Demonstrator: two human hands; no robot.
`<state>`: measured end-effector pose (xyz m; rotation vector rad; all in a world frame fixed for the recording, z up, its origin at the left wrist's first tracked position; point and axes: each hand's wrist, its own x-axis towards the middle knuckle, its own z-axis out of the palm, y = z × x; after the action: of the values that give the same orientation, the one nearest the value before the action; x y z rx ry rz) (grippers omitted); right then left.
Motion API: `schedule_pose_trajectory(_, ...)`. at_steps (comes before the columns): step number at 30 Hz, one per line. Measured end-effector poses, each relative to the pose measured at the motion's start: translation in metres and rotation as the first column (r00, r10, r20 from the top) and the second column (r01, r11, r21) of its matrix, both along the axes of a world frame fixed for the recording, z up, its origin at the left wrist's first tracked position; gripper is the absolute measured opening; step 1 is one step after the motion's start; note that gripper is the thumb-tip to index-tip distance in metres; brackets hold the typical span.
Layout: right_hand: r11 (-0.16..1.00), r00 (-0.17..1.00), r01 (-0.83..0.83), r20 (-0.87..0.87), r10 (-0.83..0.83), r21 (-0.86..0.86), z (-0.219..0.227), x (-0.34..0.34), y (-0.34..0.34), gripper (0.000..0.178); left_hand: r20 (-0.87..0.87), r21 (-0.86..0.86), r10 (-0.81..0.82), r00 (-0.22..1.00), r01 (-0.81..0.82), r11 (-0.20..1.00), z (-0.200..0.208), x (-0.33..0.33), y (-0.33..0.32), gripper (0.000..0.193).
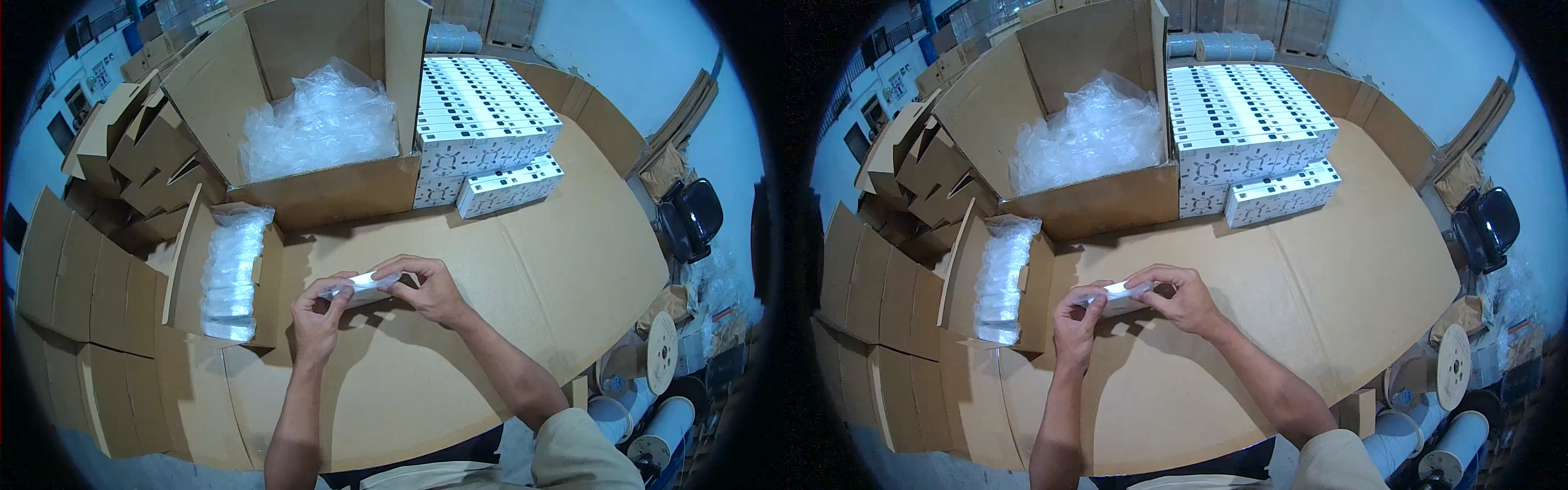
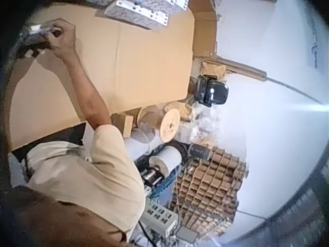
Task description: Packing small product boxes into bubble wrap bags and then into larger shipping boxes.
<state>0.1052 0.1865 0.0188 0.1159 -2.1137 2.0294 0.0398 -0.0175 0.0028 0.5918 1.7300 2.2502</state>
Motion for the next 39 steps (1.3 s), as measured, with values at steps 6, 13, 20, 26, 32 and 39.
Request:
schedule_pose_trajectory(6, 0.989, 0.992, 0.060, -0.122, -0.044, 0.134, 0.004, 0.000, 0.006, 0.010, -0.056, -0.128, 0.045, 0.997, -0.052, 0.990, 0.011, 0.001, -0.004, 0.014)
schedule_pose_trajectory(13, 0.999, 0.992, 0.039, -0.117, -0.036, 0.025, 0.002, -0.001, -0.001, 0.008, -0.027, -0.050, 0.140, 0.990, -0.142, 0.989, 0.003, 0.002, -0.001, 0.012)
schedule_pose_trajectory(20, 0.976, 0.986, 0.105, -0.108, -0.128, -0.192, -0.018, -0.011, -0.009, 0.012, 0.108, 0.041, 0.189, 0.976, -0.195, 0.980, -0.008, 0.000, 0.012, 0.022)
schedule_pose_trajectory(26, 0.931, 0.972, 0.179, -0.090, -0.217, -0.319, -0.008, -0.013, -0.017, 0.015, 0.169, 0.075, 0.226, 0.959, -0.241, 0.968, -0.006, -0.002, 0.018, 0.028)
schedule_pose_trajectory(32, 0.999, 0.961, 0.022, -0.276, -0.011, 0.038, -0.002, -0.001, 0.003, 0.033, 0.179, 0.079, 0.210, 0.961, -0.227, 0.971, -0.007, -0.001, 0.017, 0.030)
schedule_pose_trajectory(39, 0.999, 1.000, -0.020, 0.008, 0.020, 0.033, 0.001, 0.001, -0.002, 0.025, 0.202, 0.066, 0.183, 0.962, -0.199, 0.978, -0.008, -0.001, 0.015, 0.031)
